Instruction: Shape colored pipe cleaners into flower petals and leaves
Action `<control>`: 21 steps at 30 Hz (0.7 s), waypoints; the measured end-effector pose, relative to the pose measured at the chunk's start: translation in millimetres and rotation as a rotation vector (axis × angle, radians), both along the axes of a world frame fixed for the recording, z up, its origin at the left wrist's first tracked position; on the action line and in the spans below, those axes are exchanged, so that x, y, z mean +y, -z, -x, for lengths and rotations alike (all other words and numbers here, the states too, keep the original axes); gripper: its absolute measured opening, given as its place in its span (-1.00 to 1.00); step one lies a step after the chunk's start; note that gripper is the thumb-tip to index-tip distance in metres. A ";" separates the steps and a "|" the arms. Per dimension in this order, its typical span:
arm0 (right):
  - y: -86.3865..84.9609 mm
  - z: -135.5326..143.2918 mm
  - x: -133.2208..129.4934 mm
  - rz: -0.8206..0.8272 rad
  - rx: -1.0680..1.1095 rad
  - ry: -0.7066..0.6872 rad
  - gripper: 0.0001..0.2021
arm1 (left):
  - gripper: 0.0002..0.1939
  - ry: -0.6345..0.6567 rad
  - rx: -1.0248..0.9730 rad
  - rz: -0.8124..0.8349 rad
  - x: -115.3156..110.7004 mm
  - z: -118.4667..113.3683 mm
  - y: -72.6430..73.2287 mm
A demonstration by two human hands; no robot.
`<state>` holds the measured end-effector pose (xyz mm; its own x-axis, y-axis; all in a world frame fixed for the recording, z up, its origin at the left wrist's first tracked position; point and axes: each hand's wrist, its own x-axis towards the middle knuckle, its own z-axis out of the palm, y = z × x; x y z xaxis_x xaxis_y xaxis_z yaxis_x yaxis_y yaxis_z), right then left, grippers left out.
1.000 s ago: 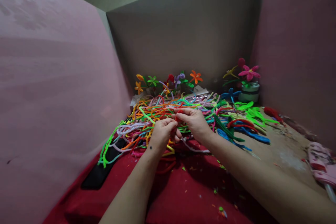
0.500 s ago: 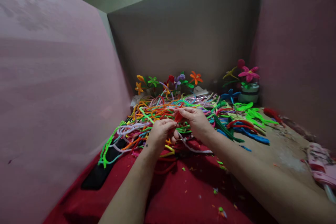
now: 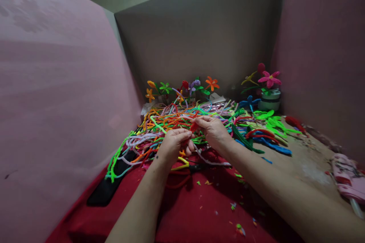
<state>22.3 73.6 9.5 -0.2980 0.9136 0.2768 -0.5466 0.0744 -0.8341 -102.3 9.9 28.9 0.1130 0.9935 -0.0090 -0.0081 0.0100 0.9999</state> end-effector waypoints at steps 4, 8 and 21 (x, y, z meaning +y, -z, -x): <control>-2.2 0.0 -4.6 -0.007 -0.030 0.031 -0.81 | -0.81 -0.006 0.034 -0.020 0.5 0.3 1.2; -5.6 -0.4 -11.8 -0.090 -0.135 0.050 -0.85 | -0.80 -0.048 0.105 -0.057 -0.2 -0.7 1.2; 11.8 15.0 -12.4 0.130 -0.129 0.175 -0.68 | -0.73 -0.636 0.305 -0.407 8.0 10.1 -4.4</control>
